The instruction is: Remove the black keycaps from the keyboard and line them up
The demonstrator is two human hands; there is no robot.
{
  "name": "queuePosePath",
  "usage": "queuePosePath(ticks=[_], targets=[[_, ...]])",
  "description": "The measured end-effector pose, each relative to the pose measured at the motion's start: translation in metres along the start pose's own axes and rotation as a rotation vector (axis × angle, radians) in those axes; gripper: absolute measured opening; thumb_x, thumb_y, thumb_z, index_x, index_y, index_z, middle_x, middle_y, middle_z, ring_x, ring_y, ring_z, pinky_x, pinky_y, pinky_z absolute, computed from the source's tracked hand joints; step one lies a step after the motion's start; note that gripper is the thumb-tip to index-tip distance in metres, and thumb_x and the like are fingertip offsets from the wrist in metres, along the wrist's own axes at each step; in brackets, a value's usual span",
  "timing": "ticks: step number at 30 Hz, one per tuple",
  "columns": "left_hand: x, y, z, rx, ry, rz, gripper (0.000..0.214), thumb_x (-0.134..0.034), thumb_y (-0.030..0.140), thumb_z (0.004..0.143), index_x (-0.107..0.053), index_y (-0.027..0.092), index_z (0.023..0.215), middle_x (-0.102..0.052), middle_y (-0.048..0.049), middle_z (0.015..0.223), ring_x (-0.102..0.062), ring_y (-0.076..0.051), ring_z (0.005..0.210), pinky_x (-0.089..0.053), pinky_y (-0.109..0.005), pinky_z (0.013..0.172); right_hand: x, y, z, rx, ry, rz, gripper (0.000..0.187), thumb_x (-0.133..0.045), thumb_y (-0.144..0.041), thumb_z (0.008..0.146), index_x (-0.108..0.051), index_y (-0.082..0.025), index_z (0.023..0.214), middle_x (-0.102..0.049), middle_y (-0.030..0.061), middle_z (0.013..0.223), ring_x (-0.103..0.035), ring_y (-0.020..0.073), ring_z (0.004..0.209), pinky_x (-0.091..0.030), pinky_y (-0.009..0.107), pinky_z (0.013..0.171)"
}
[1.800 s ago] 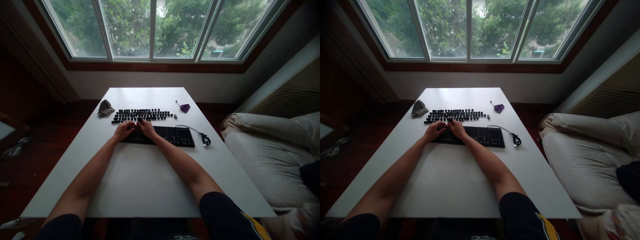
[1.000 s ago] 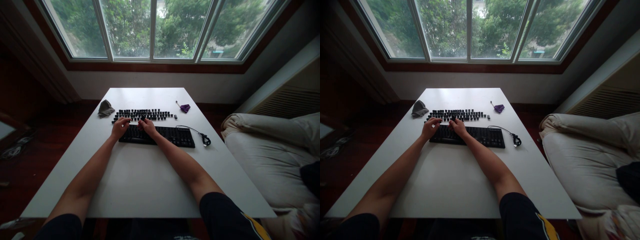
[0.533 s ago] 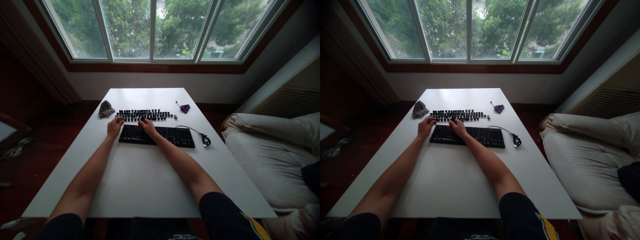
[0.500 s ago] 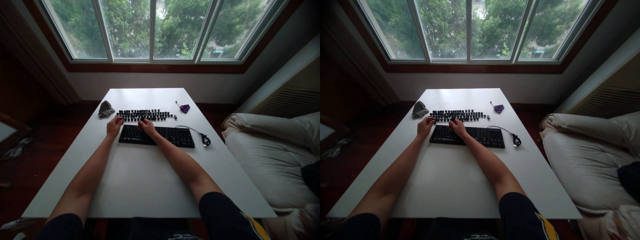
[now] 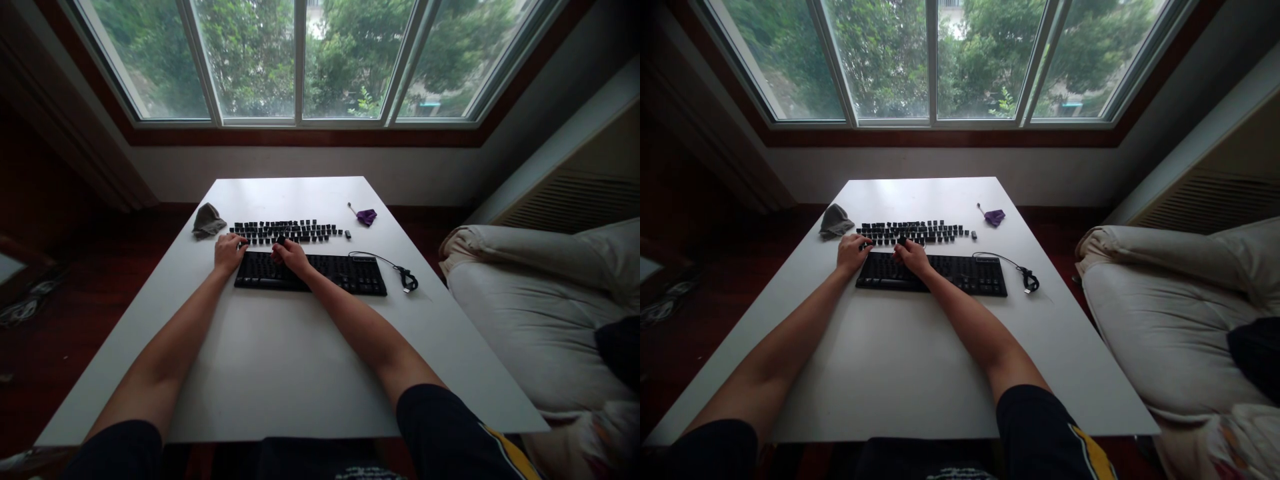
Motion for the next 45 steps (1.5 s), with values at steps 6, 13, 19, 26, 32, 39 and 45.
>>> queuePosePath(ticks=[6,13,19,26,32,39,45], targets=[[-0.002,-0.002,0.001,0.002,0.013,0.007,0.020,-0.063,0.034,0.086,-0.074,0.025,0.100,-0.065,-0.0092,0.108,-0.051,-0.032,0.108,-0.041,-0.048,0.098,0.000,-0.001,0.000,0.006,-0.013,-0.004,0.023,-0.058,-0.040,0.090,-0.058,-0.018,0.085,-0.072,0.0021,0.077,-0.065,0.0113,0.058,-0.050,0.020,0.054],[-0.003,0.001,-0.003,0.000,0.025,-0.002,0.019,-0.064,0.034,0.085,-0.075,0.027,0.100,-0.065,-0.0089,0.108,-0.050,-0.032,0.110,-0.040,-0.049,0.098,-0.001,-0.001,0.000,-0.048,-0.041,-0.057,0.021,-0.057,-0.036,0.091,-0.059,-0.018,0.081,-0.070,0.0007,0.069,-0.065,0.0111,0.057,-0.050,0.019,0.054],[-0.003,-0.001,-0.004,-0.001,0.004,-0.008,0.018,-0.066,0.034,0.083,-0.075,0.028,0.097,-0.064,-0.0090,0.110,-0.050,-0.033,0.110,-0.041,-0.050,0.096,-0.003,0.000,-0.001,-0.096,-0.020,-0.096,0.020,-0.058,-0.033,0.091,-0.060,-0.018,0.079,-0.069,0.0011,0.066,-0.065,0.0122,0.054,-0.051,0.020,0.051],[-0.008,-0.006,-0.004,0.005,-0.015,-0.024,0.018,-0.066,0.033,0.082,-0.076,0.029,0.097,-0.064,-0.0082,0.112,-0.050,-0.033,0.111,-0.040,-0.051,0.096,-0.005,-0.002,-0.004,-0.096,-0.041,-0.179,0.020,-0.060,-0.034,0.091,-0.061,-0.018,0.078,-0.070,0.0008,0.066,-0.066,0.0123,0.054,-0.049,0.019,0.049],[-0.009,-0.006,-0.005,0.028,-0.015,-0.044,0.019,-0.066,0.031,0.081,-0.075,0.029,0.097,-0.064,-0.0089,0.111,-0.049,-0.034,0.112,-0.040,-0.052,0.095,-0.006,-0.005,-0.008,-0.023,-0.020,-0.259,0.020,-0.057,-0.034,0.092,-0.062,-0.019,0.078,-0.071,0.0000,0.067,-0.067,0.0122,0.056,-0.050,0.021,0.055],[-0.004,-0.003,-0.008,0.045,-0.001,-0.030,0.020,-0.066,0.031,0.080,-0.074,0.028,0.098,-0.064,-0.0094,0.111,-0.050,-0.035,0.111,-0.041,-0.052,0.096,-0.007,-0.004,-0.009,-0.003,-0.017,-0.275,0.021,-0.056,-0.036,0.092,-0.062,-0.020,0.080,-0.070,-0.0003,0.068,-0.066,0.0121,0.057,-0.048,0.020,0.055],[-0.004,-0.002,-0.008,0.033,0.009,-0.020,0.016,-0.066,0.028,0.080,-0.074,0.026,0.094,-0.064,-0.0097,0.108,-0.050,-0.034,0.109,-0.042,-0.050,0.095,-0.007,-0.008,-0.011,0.009,-0.016,-0.304,0.020,-0.056,-0.034,0.093,-0.062,-0.020,0.080,-0.071,-0.0006,0.069,-0.067,0.0120,0.058,-0.049,0.020,0.057]])
Point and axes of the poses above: each hand's wrist, its own z-axis towards the middle knuckle, its own x-axis out of the back of the hand, y = z × x, the point moved 2 cm from there along z, towards the middle knuckle
